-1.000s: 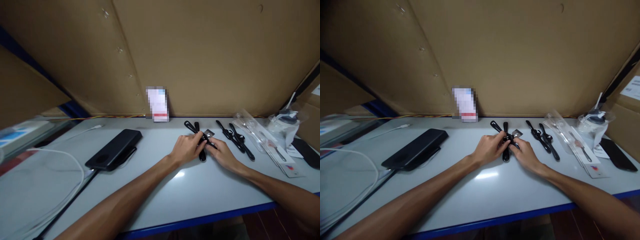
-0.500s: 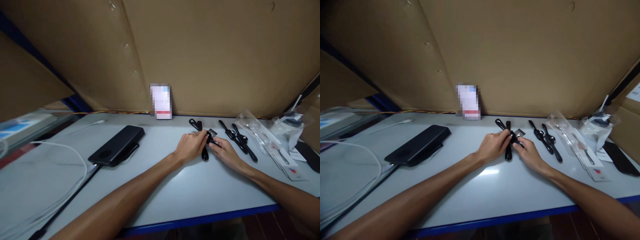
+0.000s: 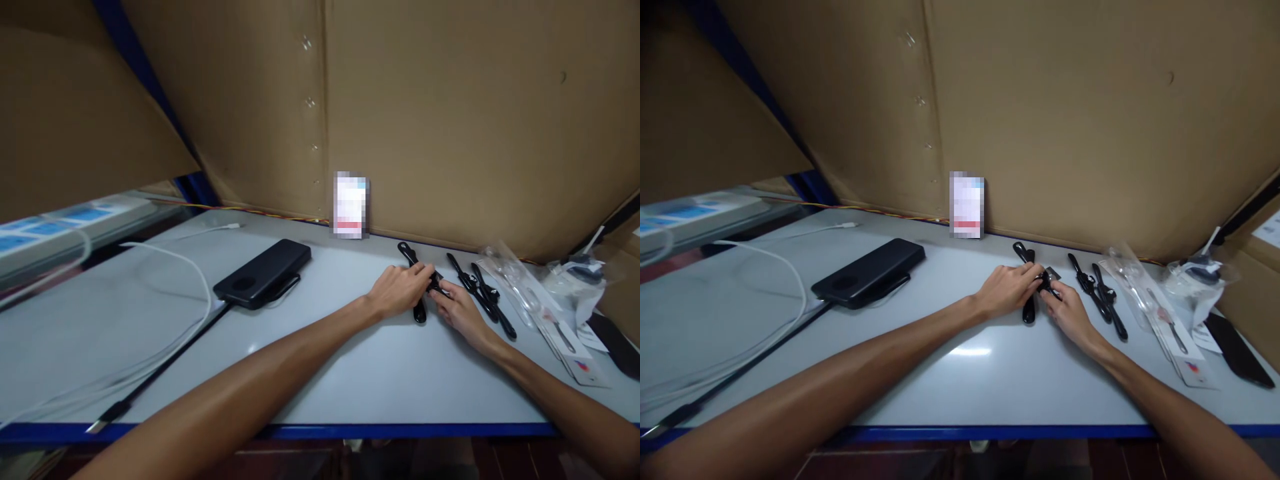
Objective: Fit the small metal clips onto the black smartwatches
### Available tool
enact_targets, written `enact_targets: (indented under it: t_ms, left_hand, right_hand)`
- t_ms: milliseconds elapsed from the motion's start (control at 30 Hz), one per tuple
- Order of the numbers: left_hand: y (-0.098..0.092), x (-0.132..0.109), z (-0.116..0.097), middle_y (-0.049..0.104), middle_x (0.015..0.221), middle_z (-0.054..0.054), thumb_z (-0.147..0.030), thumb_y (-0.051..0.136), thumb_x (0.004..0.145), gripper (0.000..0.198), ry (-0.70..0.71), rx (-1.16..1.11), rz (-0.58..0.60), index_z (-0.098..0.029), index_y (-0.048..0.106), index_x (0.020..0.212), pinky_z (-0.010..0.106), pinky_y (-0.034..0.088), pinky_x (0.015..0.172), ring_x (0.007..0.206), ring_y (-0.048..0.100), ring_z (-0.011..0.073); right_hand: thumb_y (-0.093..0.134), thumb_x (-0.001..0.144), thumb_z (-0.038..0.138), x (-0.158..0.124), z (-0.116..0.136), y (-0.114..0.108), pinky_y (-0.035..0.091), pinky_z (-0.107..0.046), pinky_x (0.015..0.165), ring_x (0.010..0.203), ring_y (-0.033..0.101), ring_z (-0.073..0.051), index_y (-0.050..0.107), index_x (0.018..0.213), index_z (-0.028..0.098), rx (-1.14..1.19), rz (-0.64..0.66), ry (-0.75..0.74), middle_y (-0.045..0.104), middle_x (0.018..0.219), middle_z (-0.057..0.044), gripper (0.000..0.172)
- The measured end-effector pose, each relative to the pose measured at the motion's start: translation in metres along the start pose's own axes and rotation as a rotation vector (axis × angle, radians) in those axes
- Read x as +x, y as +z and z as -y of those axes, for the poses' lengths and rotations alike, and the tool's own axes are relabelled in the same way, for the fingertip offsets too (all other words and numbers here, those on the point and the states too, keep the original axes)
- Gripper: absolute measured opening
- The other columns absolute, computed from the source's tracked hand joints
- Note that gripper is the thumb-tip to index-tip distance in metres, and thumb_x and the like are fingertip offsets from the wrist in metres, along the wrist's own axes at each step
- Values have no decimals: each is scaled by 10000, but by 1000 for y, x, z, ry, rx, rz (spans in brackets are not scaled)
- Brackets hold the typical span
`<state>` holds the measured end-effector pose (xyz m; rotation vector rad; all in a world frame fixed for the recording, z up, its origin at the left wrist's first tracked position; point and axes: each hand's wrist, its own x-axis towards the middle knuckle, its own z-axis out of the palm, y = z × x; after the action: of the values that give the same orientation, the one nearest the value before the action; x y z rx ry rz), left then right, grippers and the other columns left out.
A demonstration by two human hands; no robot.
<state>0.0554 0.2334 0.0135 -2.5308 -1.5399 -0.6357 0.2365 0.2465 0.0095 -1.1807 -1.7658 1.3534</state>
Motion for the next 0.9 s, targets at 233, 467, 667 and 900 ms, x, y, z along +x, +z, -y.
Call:
enact_targets:
  t_ms: [233, 467, 667, 900]
  left_hand:
    - [8, 1, 5, 704, 935, 70, -299, 359, 1044, 267, -15, -54, -120, -202, 604, 1005, 289, 350, 557, 657, 622, 173]
    - [9, -5, 9, 718, 894, 48, -261, 360, 1014, 196, -56, -122, -145, -207, 548, 1015, 290, 358, 574, 691, 653, 190]
    - [0, -9, 8, 724, 853, 66, -336, 376, 1042, 271, -31, -52, -51, -199, 590, 951, 284, 334, 563, 678, 657, 197]
    - [2, -6, 3, 679, 709, 4, -298, 434, 990, 173, -255, -298, -134, -215, 585, 975, 287, 371, 593, 632, 624, 185]
  right_hand:
    - [651, 813, 458, 2, -7, 2, 219, -258, 461, 472, 329, -98, 487, 765, 217, -40, -1, -98, 406, 541, 71, 295]
    - [634, 836, 432, 1, -8, 4, 265, -265, 512, 554, 385, -127, 481, 727, 219, -52, 9, -153, 424, 584, 51, 285]
    - [621, 841, 437, 0, -4, 6, 277, -270, 519, 557, 381, -130, 492, 751, 217, -59, -5, -153, 417, 599, 53, 270]
    - [625, 845, 480, -1, -8, 6, 274, -267, 512, 555, 371, -125, 515, 764, 204, -116, -12, -167, 434, 606, 45, 308]
